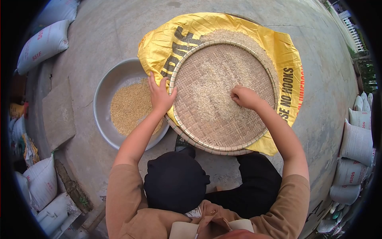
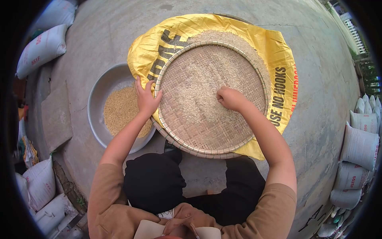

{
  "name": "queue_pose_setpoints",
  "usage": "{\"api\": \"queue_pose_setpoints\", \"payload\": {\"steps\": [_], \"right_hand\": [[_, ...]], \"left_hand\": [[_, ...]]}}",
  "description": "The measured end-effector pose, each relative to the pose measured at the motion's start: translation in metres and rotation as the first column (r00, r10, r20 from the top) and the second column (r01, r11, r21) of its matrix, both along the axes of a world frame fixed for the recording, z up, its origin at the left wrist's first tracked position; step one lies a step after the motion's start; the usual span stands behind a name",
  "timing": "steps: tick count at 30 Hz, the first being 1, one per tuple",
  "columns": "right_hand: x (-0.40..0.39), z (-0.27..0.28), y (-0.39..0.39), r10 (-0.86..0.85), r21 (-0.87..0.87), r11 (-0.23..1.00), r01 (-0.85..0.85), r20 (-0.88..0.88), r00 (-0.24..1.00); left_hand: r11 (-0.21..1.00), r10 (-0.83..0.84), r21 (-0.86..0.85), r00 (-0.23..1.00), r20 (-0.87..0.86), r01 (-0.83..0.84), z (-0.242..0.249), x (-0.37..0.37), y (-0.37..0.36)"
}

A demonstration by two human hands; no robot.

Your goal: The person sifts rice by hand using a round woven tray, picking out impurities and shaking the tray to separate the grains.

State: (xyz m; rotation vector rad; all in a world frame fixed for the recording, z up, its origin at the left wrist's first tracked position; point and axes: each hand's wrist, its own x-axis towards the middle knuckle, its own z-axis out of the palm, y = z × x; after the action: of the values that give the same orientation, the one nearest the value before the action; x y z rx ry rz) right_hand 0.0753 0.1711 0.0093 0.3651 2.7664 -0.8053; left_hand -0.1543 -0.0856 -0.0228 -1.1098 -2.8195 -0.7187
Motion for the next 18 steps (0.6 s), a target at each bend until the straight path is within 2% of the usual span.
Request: {"api": "queue_pose_setpoints", "payload": {"steps": [8,11,13,18], "right_hand": [[-0.003,0.0,0.0,0.013,0.036,0.999,-0.016,0.061,0.998],[-0.002,0.005,0.004,-0.052,0.01,0.999,0.052,-0.008,0.999],[-0.005,0.008,0.009,-0.179,0.015,0.983,0.181,-0.082,0.98],[-0.006,0.01,0.011,-0.261,-0.072,0.964,0.256,-0.089,0.961]], "left_hand": [[1.0,-0.005,0.009,1.0,-0.004,0.005,0.0,0.0,0.0],[1.0,-0.004,0.006,1.0,-0.004,0.004,0.0,0.0,0.0],[1.0,-0.008,0.011,1.0,-0.009,0.008,0.0,0.0,0.0],[1.0,-0.008,0.018,1.0,-0.007,0.008,0.0,0.0,-0.001]]}}
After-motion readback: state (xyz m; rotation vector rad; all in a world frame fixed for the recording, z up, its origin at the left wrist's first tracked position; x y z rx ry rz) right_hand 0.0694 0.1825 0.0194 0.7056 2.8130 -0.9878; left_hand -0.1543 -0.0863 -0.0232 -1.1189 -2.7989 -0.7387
